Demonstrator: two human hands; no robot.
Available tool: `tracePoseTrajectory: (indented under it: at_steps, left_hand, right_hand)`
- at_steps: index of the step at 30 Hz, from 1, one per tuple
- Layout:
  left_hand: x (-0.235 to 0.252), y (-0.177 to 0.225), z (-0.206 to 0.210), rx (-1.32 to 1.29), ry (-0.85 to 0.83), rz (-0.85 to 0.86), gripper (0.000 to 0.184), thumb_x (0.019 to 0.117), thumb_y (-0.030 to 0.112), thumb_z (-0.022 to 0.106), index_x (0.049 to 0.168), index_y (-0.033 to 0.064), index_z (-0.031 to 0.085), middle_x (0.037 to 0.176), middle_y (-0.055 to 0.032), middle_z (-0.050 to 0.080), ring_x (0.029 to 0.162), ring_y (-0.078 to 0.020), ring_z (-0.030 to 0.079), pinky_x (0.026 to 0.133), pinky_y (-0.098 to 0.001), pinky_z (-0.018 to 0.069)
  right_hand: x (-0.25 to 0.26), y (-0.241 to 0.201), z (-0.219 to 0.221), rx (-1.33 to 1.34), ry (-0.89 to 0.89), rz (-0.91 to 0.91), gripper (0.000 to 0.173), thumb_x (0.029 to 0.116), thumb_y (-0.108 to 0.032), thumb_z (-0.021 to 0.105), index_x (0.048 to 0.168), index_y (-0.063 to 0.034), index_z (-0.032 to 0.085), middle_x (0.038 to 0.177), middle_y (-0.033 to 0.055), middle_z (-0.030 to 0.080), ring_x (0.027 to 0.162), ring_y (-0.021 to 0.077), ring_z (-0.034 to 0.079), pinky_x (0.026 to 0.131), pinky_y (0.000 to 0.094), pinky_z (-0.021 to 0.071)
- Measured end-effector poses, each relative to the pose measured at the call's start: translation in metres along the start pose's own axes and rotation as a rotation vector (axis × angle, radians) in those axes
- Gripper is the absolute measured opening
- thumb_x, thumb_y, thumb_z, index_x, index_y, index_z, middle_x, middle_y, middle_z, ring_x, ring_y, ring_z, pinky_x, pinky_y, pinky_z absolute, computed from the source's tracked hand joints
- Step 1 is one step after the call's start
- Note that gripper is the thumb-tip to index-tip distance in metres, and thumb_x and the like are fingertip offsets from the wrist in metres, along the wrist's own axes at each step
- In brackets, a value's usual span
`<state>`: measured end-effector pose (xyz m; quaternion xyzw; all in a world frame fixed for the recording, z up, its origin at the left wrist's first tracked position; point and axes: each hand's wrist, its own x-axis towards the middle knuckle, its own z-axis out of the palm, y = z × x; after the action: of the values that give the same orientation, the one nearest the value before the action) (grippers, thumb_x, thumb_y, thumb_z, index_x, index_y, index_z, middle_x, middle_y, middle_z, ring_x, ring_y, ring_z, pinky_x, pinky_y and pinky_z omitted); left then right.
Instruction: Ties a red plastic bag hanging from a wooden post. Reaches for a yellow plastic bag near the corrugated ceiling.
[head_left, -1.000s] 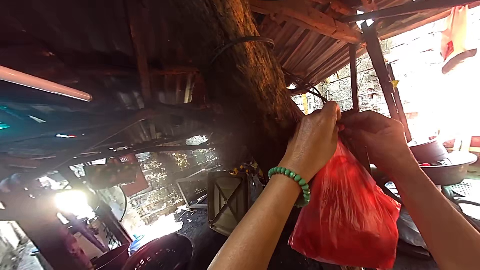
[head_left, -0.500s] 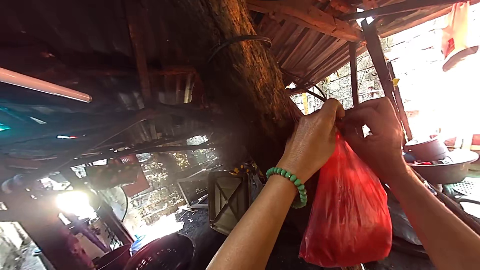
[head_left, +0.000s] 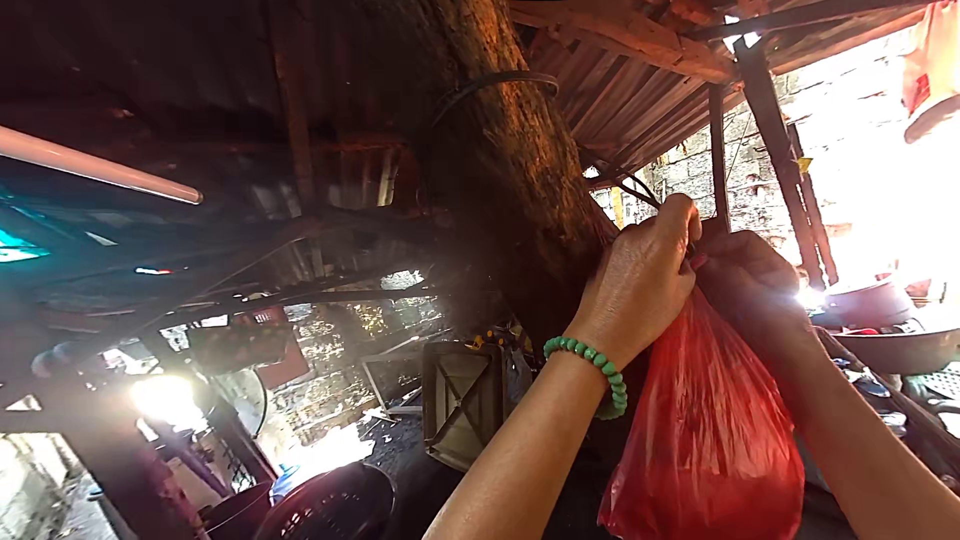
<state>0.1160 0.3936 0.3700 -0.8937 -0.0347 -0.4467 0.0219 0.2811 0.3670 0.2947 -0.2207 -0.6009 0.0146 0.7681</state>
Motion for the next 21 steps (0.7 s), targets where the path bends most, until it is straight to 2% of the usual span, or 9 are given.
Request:
tracePoseTrajectory:
  at_steps: [2, 4, 5, 8, 11, 14, 16, 18, 21]
  left_hand:
    - [0.000, 0.000, 0.001, 0.023, 0.015, -0.003, 0.015, 0.0943, 0.000, 0.065, 0.109, -0.0017, 0.061, 0.089, -0.0120, 0.067, 0.078, -0.0185, 0.067, 0.072, -0.0324, 0.0554]
    - [-0.001, 0.000, 0.003, 0.086, 0.003, -0.010, 0.006, 0.0965, 0.003, 0.063, 0.100, -0.0020, 0.065, 0.085, -0.0136, 0.066, 0.078, -0.0228, 0.066, 0.071, -0.0371, 0.0547]
    - [-0.001, 0.000, 0.003, 0.120, -0.023, -0.027, 0.008, 0.0975, 0.005, 0.063, 0.097, -0.0014, 0.067, 0.085, -0.0139, 0.066, 0.079, -0.0242, 0.066, 0.073, -0.0386, 0.0545]
    - [0.001, 0.004, 0.002, 0.194, -0.123, -0.078, 0.017, 0.1020, 0.010, 0.059, 0.099, -0.0001, 0.072, 0.091, -0.0136, 0.068, 0.089, -0.0247, 0.067, 0.080, -0.0388, 0.0539]
    - [0.002, 0.005, 0.002, 0.224, -0.173, -0.079, 0.023, 0.1049, 0.013, 0.055, 0.102, -0.0002, 0.074, 0.095, -0.0139, 0.070, 0.094, -0.0252, 0.067, 0.086, -0.0390, 0.0527]
    - [0.002, 0.006, 0.003, 0.231, -0.182, -0.088, 0.018, 0.1022, 0.014, 0.061, 0.098, -0.0006, 0.071, 0.094, -0.0143, 0.068, 0.092, -0.0262, 0.066, 0.082, -0.0400, 0.0528]
    - [0.000, 0.004, 0.005, 0.244, -0.126, -0.059, 0.016, 0.0999, 0.012, 0.062, 0.095, -0.0004, 0.070, 0.091, -0.0140, 0.067, 0.089, -0.0255, 0.067, 0.079, -0.0383, 0.0529]
    - [-0.002, 0.003, 0.007, 0.261, -0.086, -0.042, 0.013, 0.0979, 0.011, 0.063, 0.092, 0.0002, 0.069, 0.087, -0.0131, 0.067, 0.086, -0.0245, 0.067, 0.076, -0.0373, 0.0527]
    - [-0.002, 0.005, 0.007, 0.280, -0.070, -0.057, 0.011, 0.0953, 0.010, 0.064, 0.091, 0.0009, 0.069, 0.084, -0.0123, 0.065, 0.083, -0.0244, 0.066, 0.072, -0.0376, 0.0516]
  right_hand:
    - [0.001, 0.001, 0.002, 0.108, 0.014, 0.076, 0.016, 0.0977, -0.003, 0.056, 0.098, -0.0170, 0.065, 0.082, -0.0101, 0.071, 0.068, -0.0031, 0.064, 0.063, 0.0138, 0.0545]
    - [0.002, 0.004, 0.002, 0.184, 0.041, 0.145, 0.022, 0.0999, -0.002, 0.049, 0.096, -0.0168, 0.065, 0.080, -0.0094, 0.071, 0.069, -0.0033, 0.065, 0.064, 0.0136, 0.0553]
    - [0.003, 0.008, 0.001, 0.212, 0.037, 0.155, 0.024, 0.1011, -0.002, 0.047, 0.097, -0.0166, 0.065, 0.081, -0.0090, 0.071, 0.070, -0.0033, 0.065, 0.065, 0.0137, 0.0553]
    - [0.007, 0.020, -0.005, 0.277, -0.019, 0.153, 0.023, 0.1029, -0.006, 0.044, 0.102, -0.0156, 0.065, 0.084, -0.0075, 0.071, 0.073, -0.0026, 0.066, 0.068, 0.0139, 0.0558]
    - [0.006, 0.022, -0.007, 0.340, -0.077, 0.127, 0.017, 0.1031, -0.009, 0.051, 0.104, -0.0167, 0.067, 0.090, -0.0056, 0.073, 0.078, -0.0008, 0.068, 0.072, 0.0155, 0.0576]
    - [0.003, 0.018, -0.007, 0.303, -0.091, 0.053, 0.017, 0.1014, -0.008, 0.057, 0.105, -0.0177, 0.071, 0.095, -0.0071, 0.075, 0.083, -0.0015, 0.069, 0.077, 0.0156, 0.0576]
    - [0.003, 0.019, -0.010, 0.271, -0.089, 0.037, 0.022, 0.1016, -0.007, 0.054, 0.105, -0.0176, 0.073, 0.097, -0.0081, 0.075, 0.085, -0.0012, 0.069, 0.079, 0.0166, 0.0576]
    - [0.003, 0.020, -0.012, 0.269, -0.085, 0.054, 0.024, 0.1013, -0.007, 0.054, 0.106, -0.0179, 0.075, 0.096, -0.0088, 0.076, 0.085, -0.0017, 0.069, 0.078, 0.0161, 0.0576]
    - [0.004, 0.024, -0.012, 0.282, -0.094, 0.052, 0.024, 0.0944, -0.001, 0.061, 0.104, -0.0176, 0.077, 0.094, -0.0087, 0.077, 0.082, -0.0025, 0.070, 0.075, 0.0156, 0.0581]
